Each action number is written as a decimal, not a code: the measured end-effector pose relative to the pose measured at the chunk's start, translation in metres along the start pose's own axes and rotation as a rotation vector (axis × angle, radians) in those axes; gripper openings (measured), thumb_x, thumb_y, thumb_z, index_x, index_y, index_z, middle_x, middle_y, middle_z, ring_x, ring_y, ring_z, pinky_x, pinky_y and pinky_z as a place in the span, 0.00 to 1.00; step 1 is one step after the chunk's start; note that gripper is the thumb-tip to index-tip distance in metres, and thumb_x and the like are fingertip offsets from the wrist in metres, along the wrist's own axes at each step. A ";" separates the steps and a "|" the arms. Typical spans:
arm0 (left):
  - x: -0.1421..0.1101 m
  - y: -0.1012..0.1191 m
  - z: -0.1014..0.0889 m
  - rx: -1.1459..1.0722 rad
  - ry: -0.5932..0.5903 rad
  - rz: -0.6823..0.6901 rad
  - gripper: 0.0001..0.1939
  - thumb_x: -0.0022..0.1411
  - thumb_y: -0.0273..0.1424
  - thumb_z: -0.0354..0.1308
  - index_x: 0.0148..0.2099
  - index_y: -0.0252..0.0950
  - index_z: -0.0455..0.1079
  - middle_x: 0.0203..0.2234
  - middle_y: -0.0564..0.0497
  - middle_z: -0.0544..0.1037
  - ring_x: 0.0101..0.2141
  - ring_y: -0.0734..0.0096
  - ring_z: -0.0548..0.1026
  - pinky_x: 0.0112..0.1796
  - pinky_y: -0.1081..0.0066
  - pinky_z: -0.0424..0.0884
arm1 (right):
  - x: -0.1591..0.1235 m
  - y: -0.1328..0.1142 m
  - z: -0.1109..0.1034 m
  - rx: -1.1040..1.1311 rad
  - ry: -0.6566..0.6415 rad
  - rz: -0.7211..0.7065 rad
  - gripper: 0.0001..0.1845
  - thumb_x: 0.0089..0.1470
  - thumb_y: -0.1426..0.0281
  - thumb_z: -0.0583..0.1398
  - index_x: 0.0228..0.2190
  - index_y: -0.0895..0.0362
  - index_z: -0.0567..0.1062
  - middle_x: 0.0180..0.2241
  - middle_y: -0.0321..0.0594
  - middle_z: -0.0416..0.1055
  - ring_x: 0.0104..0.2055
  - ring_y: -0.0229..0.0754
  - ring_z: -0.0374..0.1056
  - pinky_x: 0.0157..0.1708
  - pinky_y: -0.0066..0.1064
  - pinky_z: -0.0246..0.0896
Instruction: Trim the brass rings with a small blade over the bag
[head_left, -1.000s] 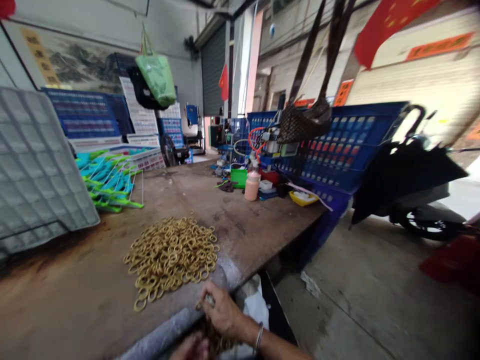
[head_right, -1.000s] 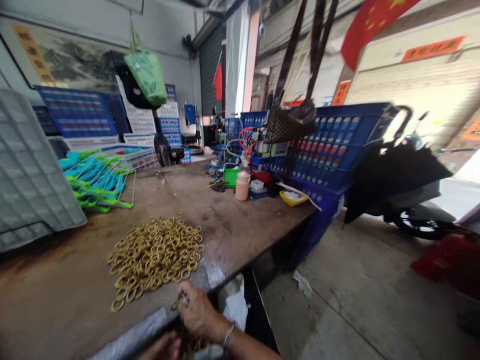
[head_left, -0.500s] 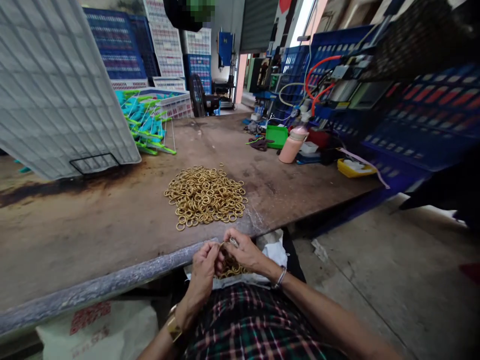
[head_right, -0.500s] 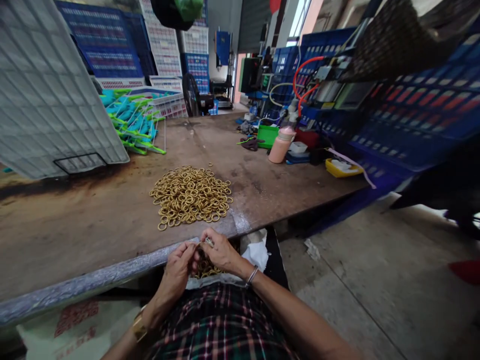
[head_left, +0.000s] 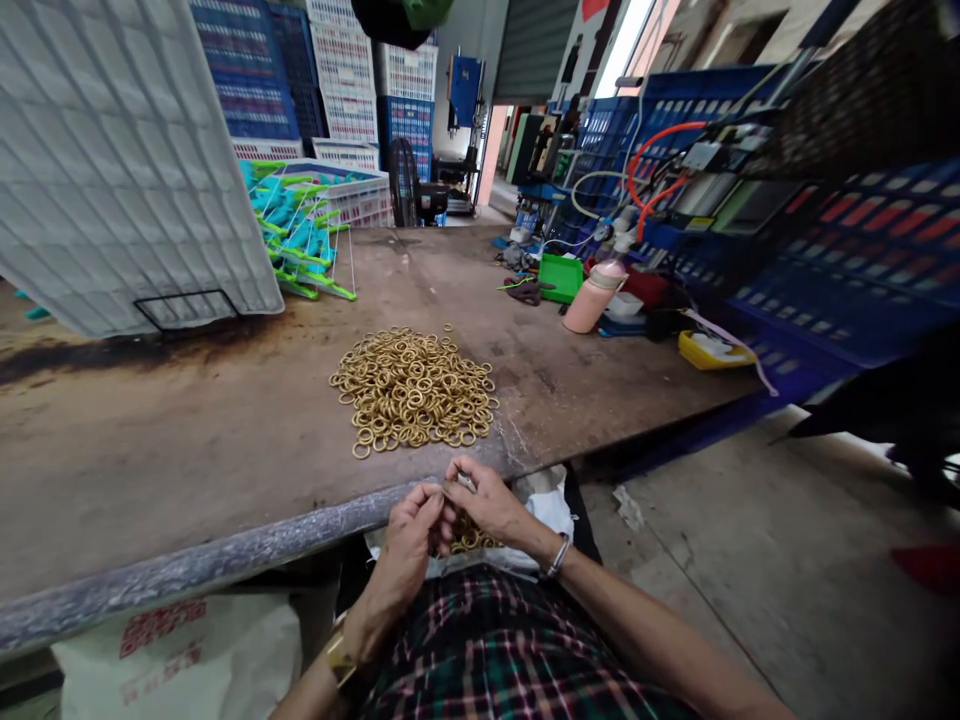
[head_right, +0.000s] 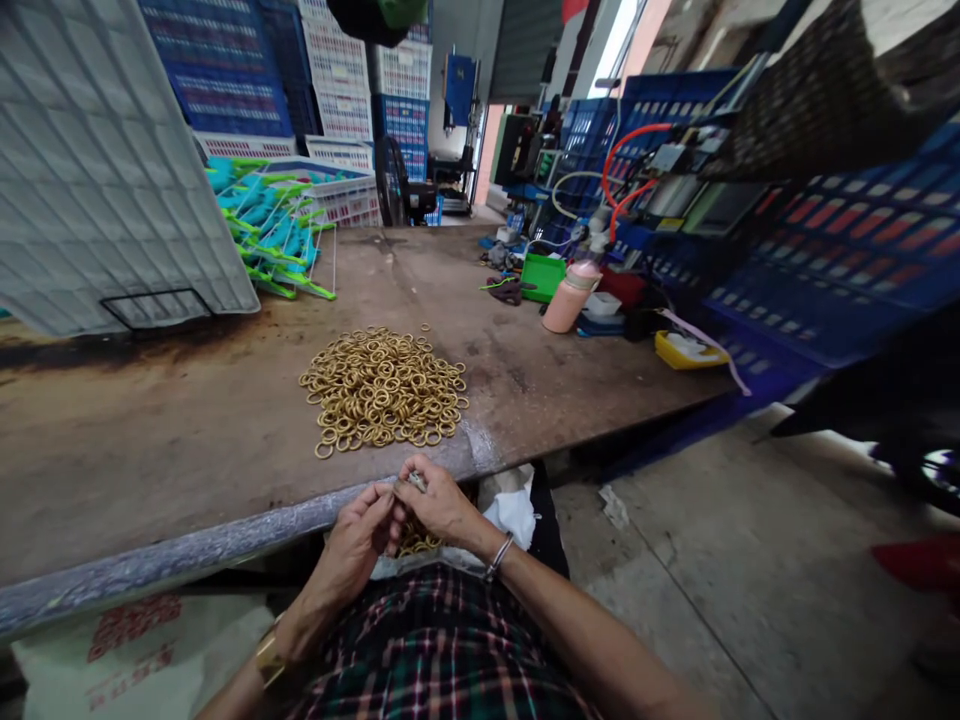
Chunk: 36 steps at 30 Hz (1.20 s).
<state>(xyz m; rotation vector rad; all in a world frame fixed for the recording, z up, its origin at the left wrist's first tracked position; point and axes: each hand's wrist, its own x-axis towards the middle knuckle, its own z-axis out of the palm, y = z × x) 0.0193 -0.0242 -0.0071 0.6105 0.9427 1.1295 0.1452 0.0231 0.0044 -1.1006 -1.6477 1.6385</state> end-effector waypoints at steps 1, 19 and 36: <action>0.001 0.001 0.001 0.006 0.000 -0.002 0.14 0.53 0.41 0.57 0.31 0.34 0.64 0.20 0.56 0.68 0.17 0.82 0.62 0.17 0.79 0.58 | 0.001 -0.002 -0.001 0.008 -0.002 0.004 0.10 0.53 0.62 0.52 0.31 0.55 0.59 0.18 0.27 0.62 0.19 0.31 0.58 0.21 0.22 0.53; 0.018 0.012 0.004 0.097 0.066 0.039 0.13 0.55 0.40 0.55 0.31 0.35 0.62 0.20 0.57 0.66 0.17 0.82 0.61 0.18 0.78 0.61 | 0.011 0.012 -0.016 -0.624 0.083 -0.175 0.06 0.52 0.75 0.50 0.29 0.57 0.66 0.22 0.32 0.62 0.24 0.33 0.56 0.26 0.24 0.48; 0.015 0.015 0.011 0.260 0.118 0.058 0.18 0.50 0.46 0.57 0.28 0.35 0.61 0.19 0.57 0.67 0.17 0.81 0.63 0.18 0.78 0.62 | 0.006 0.010 -0.014 -0.958 0.054 -0.132 0.10 0.47 0.77 0.51 0.34 0.57 0.66 0.27 0.38 0.69 0.26 0.37 0.61 0.26 0.27 0.45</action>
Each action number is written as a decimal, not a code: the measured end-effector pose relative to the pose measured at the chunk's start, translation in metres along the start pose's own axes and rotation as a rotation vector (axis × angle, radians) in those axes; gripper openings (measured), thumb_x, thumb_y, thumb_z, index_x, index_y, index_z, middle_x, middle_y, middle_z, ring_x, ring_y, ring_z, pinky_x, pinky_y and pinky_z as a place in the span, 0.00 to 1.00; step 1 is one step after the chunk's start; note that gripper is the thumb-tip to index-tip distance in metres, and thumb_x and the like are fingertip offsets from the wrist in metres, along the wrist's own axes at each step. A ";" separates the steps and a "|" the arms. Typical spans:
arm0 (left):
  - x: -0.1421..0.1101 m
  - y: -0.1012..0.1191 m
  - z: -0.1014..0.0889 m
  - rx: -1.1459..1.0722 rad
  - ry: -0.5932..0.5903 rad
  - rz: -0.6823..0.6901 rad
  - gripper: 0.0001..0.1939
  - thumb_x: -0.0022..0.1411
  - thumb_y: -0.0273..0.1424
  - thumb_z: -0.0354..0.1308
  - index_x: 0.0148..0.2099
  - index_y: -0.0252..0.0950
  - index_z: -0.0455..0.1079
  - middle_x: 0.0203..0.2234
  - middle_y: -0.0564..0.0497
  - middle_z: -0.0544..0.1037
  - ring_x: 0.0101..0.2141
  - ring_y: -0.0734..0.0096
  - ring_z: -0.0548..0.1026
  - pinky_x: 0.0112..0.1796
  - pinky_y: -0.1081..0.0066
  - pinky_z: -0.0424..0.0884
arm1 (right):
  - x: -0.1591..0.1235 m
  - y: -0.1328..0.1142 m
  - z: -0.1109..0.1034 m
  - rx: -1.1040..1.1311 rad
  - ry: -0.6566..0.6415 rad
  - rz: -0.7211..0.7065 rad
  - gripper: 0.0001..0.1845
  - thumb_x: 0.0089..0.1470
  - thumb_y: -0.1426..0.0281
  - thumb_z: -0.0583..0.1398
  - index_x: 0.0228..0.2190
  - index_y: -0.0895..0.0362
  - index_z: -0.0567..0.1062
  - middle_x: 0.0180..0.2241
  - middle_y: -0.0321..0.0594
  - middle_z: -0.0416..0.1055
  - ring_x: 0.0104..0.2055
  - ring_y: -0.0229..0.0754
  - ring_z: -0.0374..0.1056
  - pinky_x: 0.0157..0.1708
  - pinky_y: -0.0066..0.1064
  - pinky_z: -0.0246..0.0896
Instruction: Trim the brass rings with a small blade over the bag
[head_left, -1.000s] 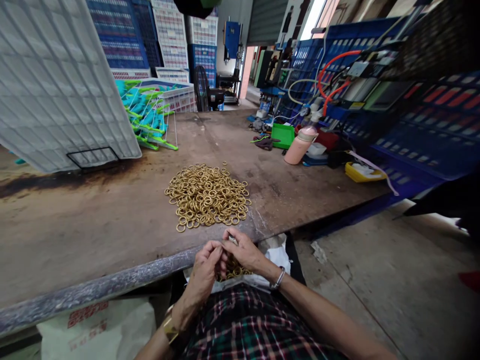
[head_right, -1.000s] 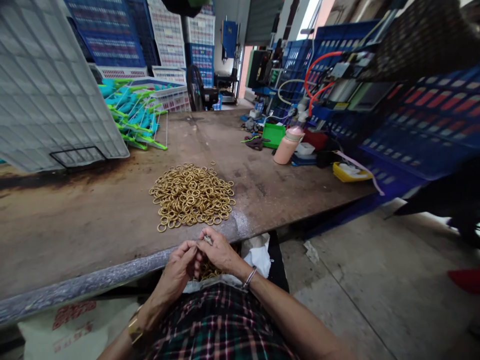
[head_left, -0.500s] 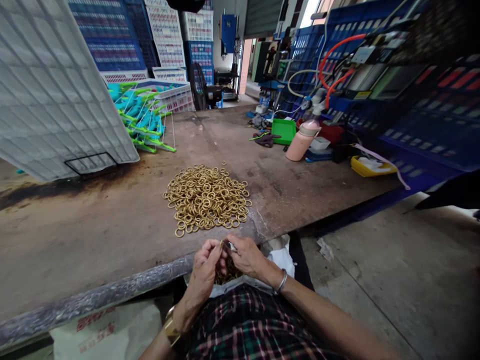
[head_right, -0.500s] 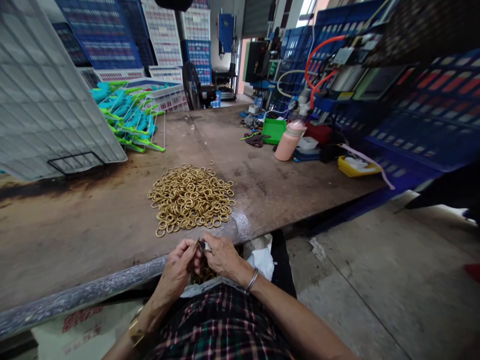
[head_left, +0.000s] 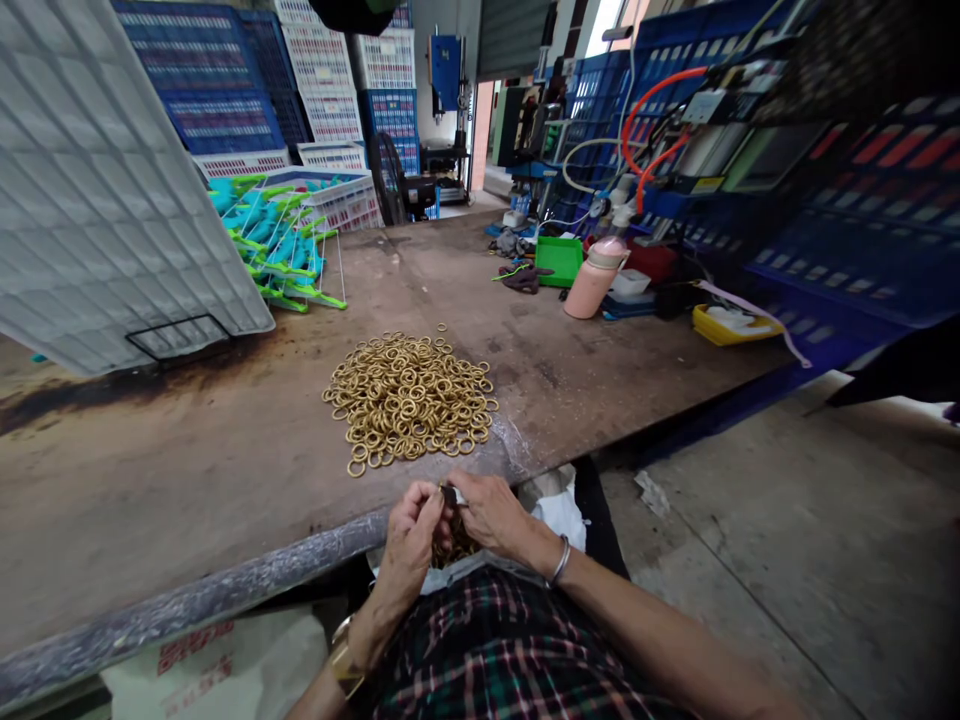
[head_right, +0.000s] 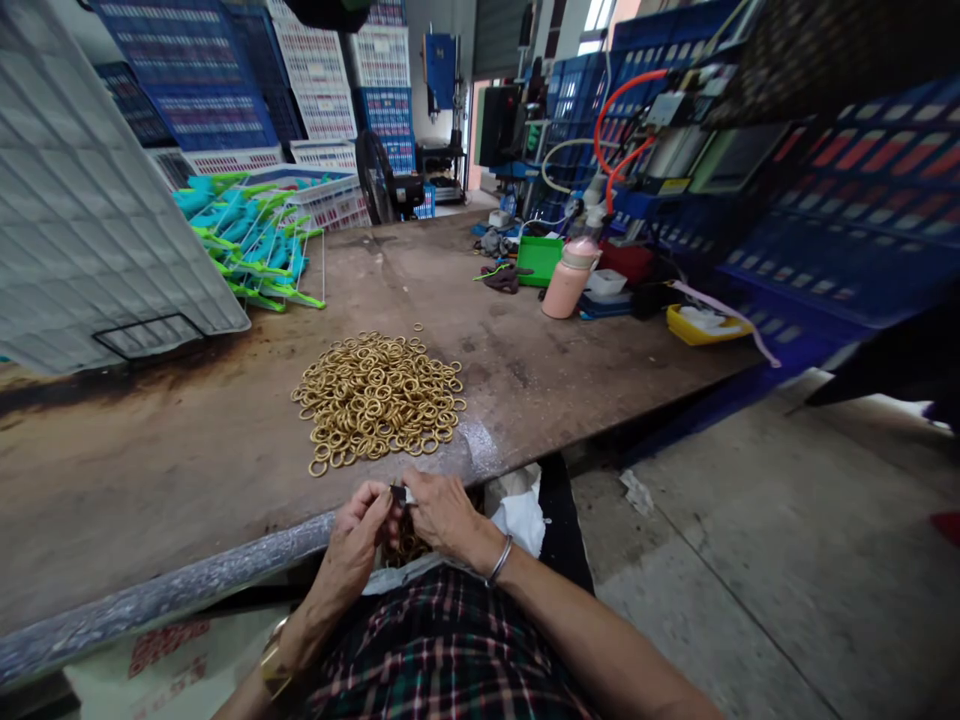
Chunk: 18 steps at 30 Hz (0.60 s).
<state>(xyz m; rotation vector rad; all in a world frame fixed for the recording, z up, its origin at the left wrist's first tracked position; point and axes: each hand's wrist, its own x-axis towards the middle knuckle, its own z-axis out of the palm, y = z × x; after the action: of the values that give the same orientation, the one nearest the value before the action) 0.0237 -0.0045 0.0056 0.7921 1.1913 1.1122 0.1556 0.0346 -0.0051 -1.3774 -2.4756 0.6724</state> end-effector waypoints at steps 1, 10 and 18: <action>0.000 0.000 0.000 0.004 -0.003 0.003 0.18 0.50 0.46 0.57 0.28 0.35 0.61 0.19 0.57 0.67 0.17 0.81 0.63 0.18 0.78 0.62 | 0.000 -0.002 -0.002 -0.009 -0.020 0.009 0.10 0.47 0.76 0.51 0.34 0.57 0.66 0.27 0.39 0.69 0.26 0.37 0.62 0.26 0.27 0.46; -0.002 0.001 -0.003 0.091 -0.031 0.057 0.18 0.50 0.47 0.56 0.25 0.36 0.60 0.15 0.57 0.65 0.16 0.79 0.62 0.20 0.77 0.61 | 0.000 -0.007 -0.005 -0.095 -0.136 0.029 0.14 0.47 0.76 0.51 0.39 0.60 0.66 0.28 0.44 0.71 0.28 0.41 0.65 0.26 0.29 0.47; -0.023 0.017 0.007 0.200 -0.250 0.114 0.17 0.53 0.44 0.55 0.25 0.35 0.66 0.17 0.52 0.68 0.20 0.74 0.67 0.25 0.74 0.64 | 0.008 0.018 0.004 -0.137 0.015 0.051 0.15 0.46 0.76 0.51 0.39 0.61 0.65 0.26 0.40 0.69 0.27 0.39 0.63 0.27 0.28 0.47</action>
<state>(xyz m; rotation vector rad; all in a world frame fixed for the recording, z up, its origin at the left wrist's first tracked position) 0.0266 -0.0210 0.0302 1.1308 1.0665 0.9621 0.1632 0.0481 -0.0182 -1.4920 -2.5243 0.5096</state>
